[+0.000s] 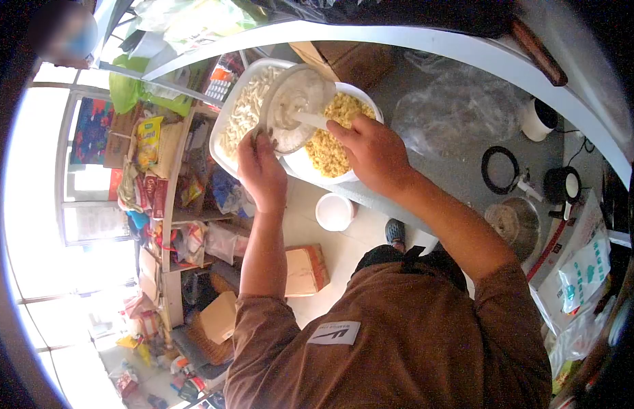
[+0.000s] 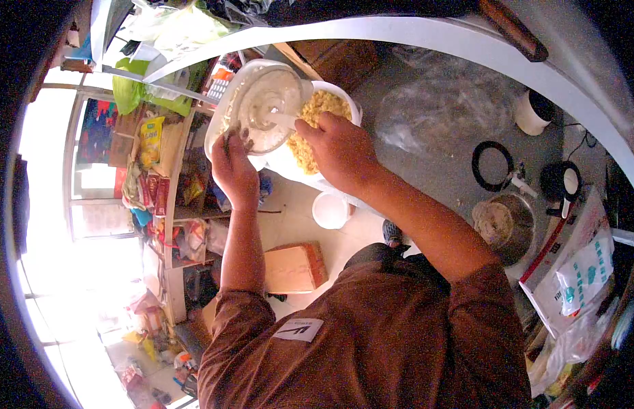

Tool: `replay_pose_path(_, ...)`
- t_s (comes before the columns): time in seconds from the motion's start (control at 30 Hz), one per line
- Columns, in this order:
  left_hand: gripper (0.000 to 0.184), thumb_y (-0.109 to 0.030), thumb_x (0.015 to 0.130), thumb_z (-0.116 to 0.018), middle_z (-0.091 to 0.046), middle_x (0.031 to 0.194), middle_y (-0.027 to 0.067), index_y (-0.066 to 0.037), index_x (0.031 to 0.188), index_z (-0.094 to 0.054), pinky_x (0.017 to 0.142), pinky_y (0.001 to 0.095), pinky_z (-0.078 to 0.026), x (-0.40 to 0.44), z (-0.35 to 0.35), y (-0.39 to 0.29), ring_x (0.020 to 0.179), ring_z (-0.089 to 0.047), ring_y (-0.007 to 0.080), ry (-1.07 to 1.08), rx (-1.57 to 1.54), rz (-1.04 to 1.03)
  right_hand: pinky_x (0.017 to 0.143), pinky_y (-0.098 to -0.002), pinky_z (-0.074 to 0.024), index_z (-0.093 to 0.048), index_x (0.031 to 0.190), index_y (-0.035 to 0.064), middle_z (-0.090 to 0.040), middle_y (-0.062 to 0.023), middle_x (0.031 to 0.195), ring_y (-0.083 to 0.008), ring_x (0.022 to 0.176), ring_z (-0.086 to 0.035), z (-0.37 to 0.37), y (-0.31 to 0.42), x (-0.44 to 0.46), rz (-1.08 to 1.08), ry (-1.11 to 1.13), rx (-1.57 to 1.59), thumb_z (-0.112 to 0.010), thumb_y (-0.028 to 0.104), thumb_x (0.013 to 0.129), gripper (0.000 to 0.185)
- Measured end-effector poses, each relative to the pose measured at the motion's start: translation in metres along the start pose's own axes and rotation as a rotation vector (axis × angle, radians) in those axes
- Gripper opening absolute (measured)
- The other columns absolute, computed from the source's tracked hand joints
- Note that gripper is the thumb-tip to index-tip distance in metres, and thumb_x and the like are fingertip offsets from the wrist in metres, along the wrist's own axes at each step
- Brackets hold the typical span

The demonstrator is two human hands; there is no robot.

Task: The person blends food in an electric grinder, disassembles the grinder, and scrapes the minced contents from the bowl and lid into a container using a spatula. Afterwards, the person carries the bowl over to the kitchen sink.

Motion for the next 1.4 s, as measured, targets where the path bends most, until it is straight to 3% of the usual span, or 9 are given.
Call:
replay_pose_path(0.13,0.019,-0.010,0.094,-0.052,-0.065,0.096,0.0115,0.004,0.106,-0.058,0.075,0.0287,-0.052,0.000,-0.003,0.003,0.085,-0.063,0.0149,0.002,-0.065,0.025,0.062,-0.0434,-0.0496,-0.062,0.110,0.0079,-0.057,-0.0145,0.084,-0.0308,0.076,-0.061,-0.011,-0.003,-0.005,-0.012,0.095,-0.041,-0.054,0.015,0.085,0.028)
replay_pose_path(0.2,0.017,-0.009,0.092,-0.054,-0.065,0.082,0.0125,0.002,0.105,-0.059,0.069,0.0295,-0.049,0.001,0.000,-0.001,0.074,-0.061,0.0161,-0.049,0.013,-0.027,0.060,-0.0415,-0.0495,-0.062,0.115,0.0109,-0.056,-0.0118,0.084,-0.0289,0.074,-0.060,-0.007,-0.007,-0.006,-0.009,0.071,-0.075,-0.057,0.013,0.084,0.031)
replay_pose_path(0.57,0.019,-0.009,0.093,-0.053,-0.066,0.093,0.0114,0.002,0.107,-0.059,0.076,0.0285,-0.050,-0.004,-0.002,-0.011,0.083,-0.062,0.0158,0.005,-0.053,-0.069,0.063,-0.0391,-0.0500,-0.061,0.121,0.0191,-0.055,-0.0114,0.087,-0.0272,0.074,-0.059,-0.020,-0.064,0.009,-0.116,0.048,-0.176,-0.055,0.010,0.086,0.037)
replay_pose_path(0.63,0.019,-0.010,0.093,-0.054,-0.065,0.097,0.0100,0.003,0.105,-0.059,0.078,0.0281,-0.049,-0.005,-0.001,-0.007,0.085,-0.060,0.0148,-0.002,-0.112,-0.037,0.064,-0.0407,-0.0498,-0.062,0.120,0.0190,-0.055,-0.0118,0.085,-0.0284,0.074,-0.059,-0.032,-0.061,0.000,-0.106,0.219,-0.085,-0.053,0.011,0.086,0.035)
replay_pose_path(0.73,0.018,-0.010,0.093,-0.054,-0.065,0.096,0.0095,0.002,0.105,-0.059,0.078,0.0280,-0.049,-0.007,0.002,-0.009,0.085,-0.060,0.0142,-0.015,-0.106,-0.039,0.067,-0.0417,-0.0497,-0.063,0.119,0.0202,-0.056,-0.0132,0.083,-0.0296,0.077,-0.060,-0.008,-0.062,0.006,-0.201,-0.010,0.108,-0.050,0.015,0.088,0.034)
replay_pose_path(0.87,0.019,-0.008,0.094,-0.052,-0.066,0.095,0.0112,0.002,0.109,-0.058,0.077,0.0277,-0.050,-0.008,0.003,-0.017,0.085,-0.062,0.0149,-0.018,-0.052,-0.089,0.068,-0.0408,-0.0498,-0.063,0.120,0.0210,-0.058,-0.0141,0.084,-0.0289,0.079,-0.061,-0.018,-0.070,0.007,-0.246,0.127,-0.055,-0.051,0.014,0.088,0.034)
replay_pose_path(1.03,0.021,-0.007,0.095,-0.051,-0.067,0.095,0.0135,0.002,0.112,-0.057,0.076,0.0287,-0.052,-0.010,0.006,-0.001,0.085,-0.065,0.0161,-0.023,-0.130,-0.063,0.071,-0.0400,-0.0507,-0.065,0.115,0.0191,-0.060,-0.0164,0.092,-0.0304,0.082,-0.061,-0.023,-0.061,0.004,-0.279,0.178,0.239,-0.052,0.013,0.088,0.031)
replay_pose_path(1.23,0.021,-0.007,0.094,-0.052,-0.067,0.096,0.0135,0.001,0.113,-0.058,0.077,0.0288,-0.051,-0.010,0.006,-0.009,0.088,-0.065,0.0167,-0.013,-0.079,-0.069,0.070,-0.0407,-0.0512,-0.066,0.113,0.0160,-0.060,-0.0166,0.091,-0.0300,0.080,-0.062,-0.043,-0.047,0.003,-0.066,0.387,0.019,-0.052,0.013,0.088,0.029)
replay_pose_path(1.4,0.021,-0.006,0.094,-0.052,-0.067,0.097,0.0129,0.000,0.113,-0.058,0.078,0.0286,-0.051,-0.015,0.008,0.000,0.088,-0.064,0.0158,-0.020,-0.063,-0.092,0.068,-0.0408,-0.0517,-0.067,0.111,0.0163,-0.061,-0.0150,0.091,-0.0304,0.079,-0.063,-0.036,-0.044,0.013,-0.097,0.273,-0.001,-0.052,0.013,0.088,0.027)
Point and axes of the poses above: each hand's wrist, its own x-axis towards the middle knuckle, its own z-axis out of the back of the hand, y = z × x, the point moved 8 cm from there along x, towards the middle knuckle
